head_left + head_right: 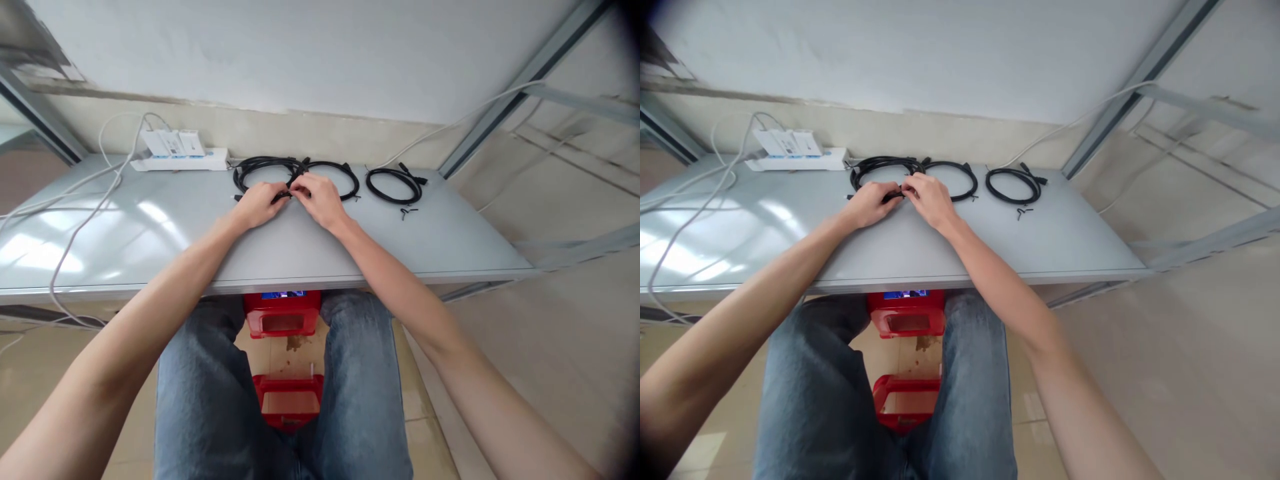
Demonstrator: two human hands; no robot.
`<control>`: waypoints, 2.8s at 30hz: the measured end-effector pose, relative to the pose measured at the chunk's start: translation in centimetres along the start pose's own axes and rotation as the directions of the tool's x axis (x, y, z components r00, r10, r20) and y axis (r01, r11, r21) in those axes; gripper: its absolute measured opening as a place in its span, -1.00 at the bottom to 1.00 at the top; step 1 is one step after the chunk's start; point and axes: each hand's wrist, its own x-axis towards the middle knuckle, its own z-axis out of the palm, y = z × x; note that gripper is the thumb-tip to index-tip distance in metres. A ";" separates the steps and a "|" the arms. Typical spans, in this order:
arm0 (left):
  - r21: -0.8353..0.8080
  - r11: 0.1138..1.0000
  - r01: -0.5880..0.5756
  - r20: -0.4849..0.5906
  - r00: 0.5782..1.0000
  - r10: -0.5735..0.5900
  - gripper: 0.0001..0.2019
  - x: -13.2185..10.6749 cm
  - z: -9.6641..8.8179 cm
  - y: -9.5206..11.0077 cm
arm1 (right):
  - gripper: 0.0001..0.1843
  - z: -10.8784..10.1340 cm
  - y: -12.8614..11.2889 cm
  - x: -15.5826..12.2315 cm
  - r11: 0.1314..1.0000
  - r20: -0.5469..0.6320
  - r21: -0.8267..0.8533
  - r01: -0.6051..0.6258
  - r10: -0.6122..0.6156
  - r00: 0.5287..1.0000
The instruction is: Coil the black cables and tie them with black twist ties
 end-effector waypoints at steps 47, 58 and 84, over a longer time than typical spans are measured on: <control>0.033 0.996 -0.082 0.020 0.997 0.081 -0.63 0.1 -0.3 0.4 | -0.73 0.4 -2.0 0.0 0.964 -0.008 0.104 -0.246 0.248 0.969; -0.050 0.998 -0.041 0.048 0.998 0.043 -0.64 0.1 -0.4 0.5 | -0.79 -1.0 -0.5 0.0 0.999 0.070 0.032 0.000 -0.002 0.998; -0.142 0.990 -0.010 -0.035 0.999 0.005 -0.75 -0.1 -1.1 0.8 | -0.69 0.5 2.0 0.3 0.977 -0.030 0.005 0.213 -0.213 0.977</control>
